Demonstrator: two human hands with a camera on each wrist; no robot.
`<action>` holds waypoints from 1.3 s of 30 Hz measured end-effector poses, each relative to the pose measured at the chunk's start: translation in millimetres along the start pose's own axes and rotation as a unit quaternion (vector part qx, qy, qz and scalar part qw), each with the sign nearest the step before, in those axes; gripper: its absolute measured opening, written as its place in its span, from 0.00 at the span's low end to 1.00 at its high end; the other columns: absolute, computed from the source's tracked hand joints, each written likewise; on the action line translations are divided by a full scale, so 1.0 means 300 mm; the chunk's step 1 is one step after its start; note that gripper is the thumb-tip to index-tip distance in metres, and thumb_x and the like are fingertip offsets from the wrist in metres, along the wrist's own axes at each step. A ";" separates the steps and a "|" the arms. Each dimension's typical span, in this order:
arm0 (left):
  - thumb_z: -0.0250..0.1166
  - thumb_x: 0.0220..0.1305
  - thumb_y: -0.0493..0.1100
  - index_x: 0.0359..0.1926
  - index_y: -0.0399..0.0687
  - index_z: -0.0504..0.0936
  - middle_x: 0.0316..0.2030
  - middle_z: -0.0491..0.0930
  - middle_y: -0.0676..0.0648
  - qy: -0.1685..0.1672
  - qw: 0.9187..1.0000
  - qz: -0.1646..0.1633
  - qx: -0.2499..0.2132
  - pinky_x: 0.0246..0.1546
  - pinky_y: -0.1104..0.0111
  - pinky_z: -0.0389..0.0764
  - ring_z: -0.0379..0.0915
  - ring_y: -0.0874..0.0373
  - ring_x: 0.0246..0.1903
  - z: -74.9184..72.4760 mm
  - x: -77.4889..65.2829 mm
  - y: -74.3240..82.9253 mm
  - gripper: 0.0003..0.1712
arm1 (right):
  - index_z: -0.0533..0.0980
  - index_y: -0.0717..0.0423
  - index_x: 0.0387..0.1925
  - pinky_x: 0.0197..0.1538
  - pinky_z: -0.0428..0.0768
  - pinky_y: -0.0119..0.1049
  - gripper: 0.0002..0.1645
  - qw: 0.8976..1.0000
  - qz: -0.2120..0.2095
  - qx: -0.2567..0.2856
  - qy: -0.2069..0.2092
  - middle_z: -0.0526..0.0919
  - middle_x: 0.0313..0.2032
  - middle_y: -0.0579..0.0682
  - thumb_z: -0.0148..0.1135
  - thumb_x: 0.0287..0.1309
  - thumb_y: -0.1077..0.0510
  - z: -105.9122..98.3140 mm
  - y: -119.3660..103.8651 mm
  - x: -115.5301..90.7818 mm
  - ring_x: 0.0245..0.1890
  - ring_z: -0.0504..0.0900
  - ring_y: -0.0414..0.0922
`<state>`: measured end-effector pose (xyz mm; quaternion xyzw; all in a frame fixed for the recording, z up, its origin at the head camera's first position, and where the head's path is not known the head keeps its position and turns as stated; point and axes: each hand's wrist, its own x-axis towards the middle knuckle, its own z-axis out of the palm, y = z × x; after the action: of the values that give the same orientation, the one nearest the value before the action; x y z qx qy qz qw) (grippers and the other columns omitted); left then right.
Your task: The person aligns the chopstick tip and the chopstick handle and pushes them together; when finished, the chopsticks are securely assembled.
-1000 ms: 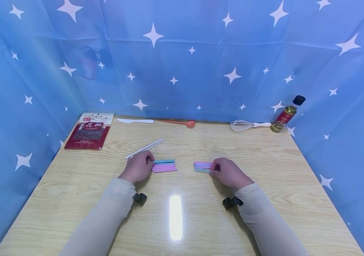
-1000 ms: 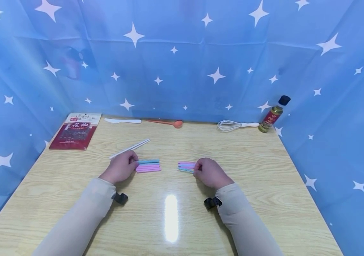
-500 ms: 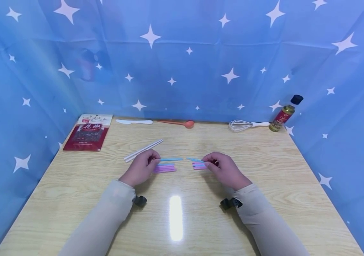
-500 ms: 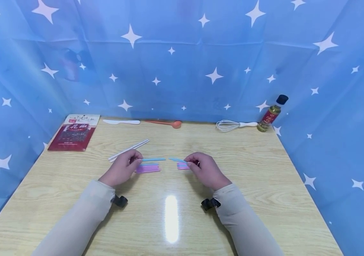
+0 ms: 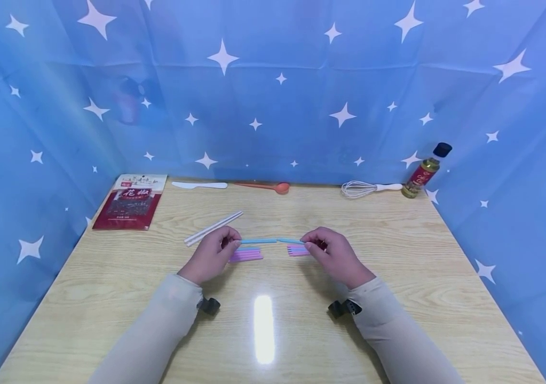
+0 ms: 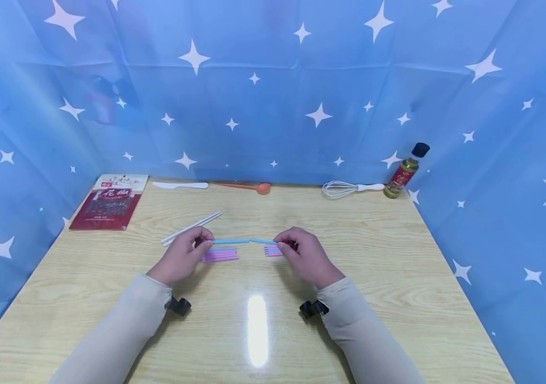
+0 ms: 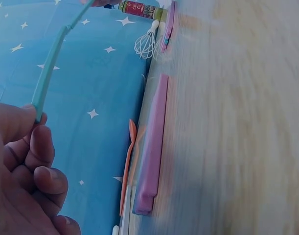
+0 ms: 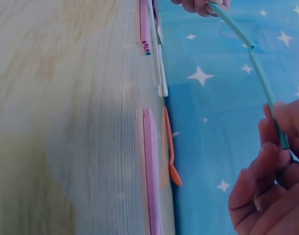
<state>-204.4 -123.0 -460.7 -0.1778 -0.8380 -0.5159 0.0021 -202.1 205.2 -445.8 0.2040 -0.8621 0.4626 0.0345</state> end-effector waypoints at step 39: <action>0.62 0.76 0.34 0.43 0.43 0.81 0.32 0.74 0.51 0.033 0.998 0.041 0.048 0.35 0.67 0.71 0.67 0.57 0.33 0.012 -0.009 0.023 0.02 | 0.85 0.56 0.43 0.31 0.70 0.31 0.06 1.000 -0.030 0.001 0.006 0.78 0.31 0.47 0.65 0.71 0.66 0.002 -0.013 -0.006 0.28 0.70 0.40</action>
<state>-199.1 -118.0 -457.0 -0.1943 -0.8532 -0.4804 0.0590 -199.0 203.4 -443.5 0.2275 -0.8547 0.4636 0.0531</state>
